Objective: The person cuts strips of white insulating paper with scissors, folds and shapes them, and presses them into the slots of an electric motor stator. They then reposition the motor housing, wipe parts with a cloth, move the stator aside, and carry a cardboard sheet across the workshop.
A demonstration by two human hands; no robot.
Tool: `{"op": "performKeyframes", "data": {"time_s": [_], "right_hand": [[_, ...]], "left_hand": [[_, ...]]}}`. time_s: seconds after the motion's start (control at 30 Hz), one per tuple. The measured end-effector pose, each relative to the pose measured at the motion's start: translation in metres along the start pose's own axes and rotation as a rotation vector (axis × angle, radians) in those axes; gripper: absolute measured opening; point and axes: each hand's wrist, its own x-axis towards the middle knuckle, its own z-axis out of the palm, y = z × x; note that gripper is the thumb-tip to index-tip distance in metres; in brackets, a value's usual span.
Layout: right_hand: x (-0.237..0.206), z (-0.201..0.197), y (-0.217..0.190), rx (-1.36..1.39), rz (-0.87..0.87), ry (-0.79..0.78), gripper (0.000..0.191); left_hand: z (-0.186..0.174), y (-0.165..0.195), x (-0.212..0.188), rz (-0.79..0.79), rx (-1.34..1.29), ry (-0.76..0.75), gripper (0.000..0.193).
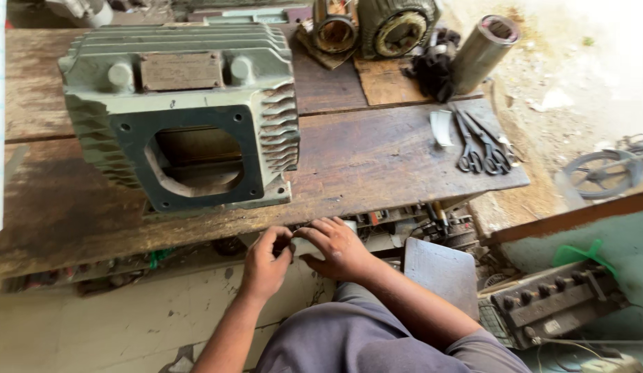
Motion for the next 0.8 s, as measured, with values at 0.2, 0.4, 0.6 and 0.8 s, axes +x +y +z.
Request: {"op": "performKeyframes", "data": {"time_s": [0.2, 0.4, 0.6, 0.8], "right_hand": [[0.005, 0.000, 0.016, -0.018, -0.050, 0.017, 0.062], [0.010, -0.024, 0.037, -0.056, -0.087, 0.046, 0.058], [0.014, -0.043, 0.057, -0.204, -0.117, 0.082, 0.057], [0.000, -0.028, 0.136, 0.161, 0.272, 0.399, 0.080]], "left_hand": [[0.014, -0.018, 0.008, -0.101, -0.279, -0.040, 0.023], [0.038, -0.022, 0.027, -0.111, -0.375, -0.043, 0.027], [0.067, -0.026, 0.052, -0.235, -0.466, -0.010, 0.025], [0.071, -0.037, 0.069, -0.345, -0.534, 0.155, 0.021]]}}
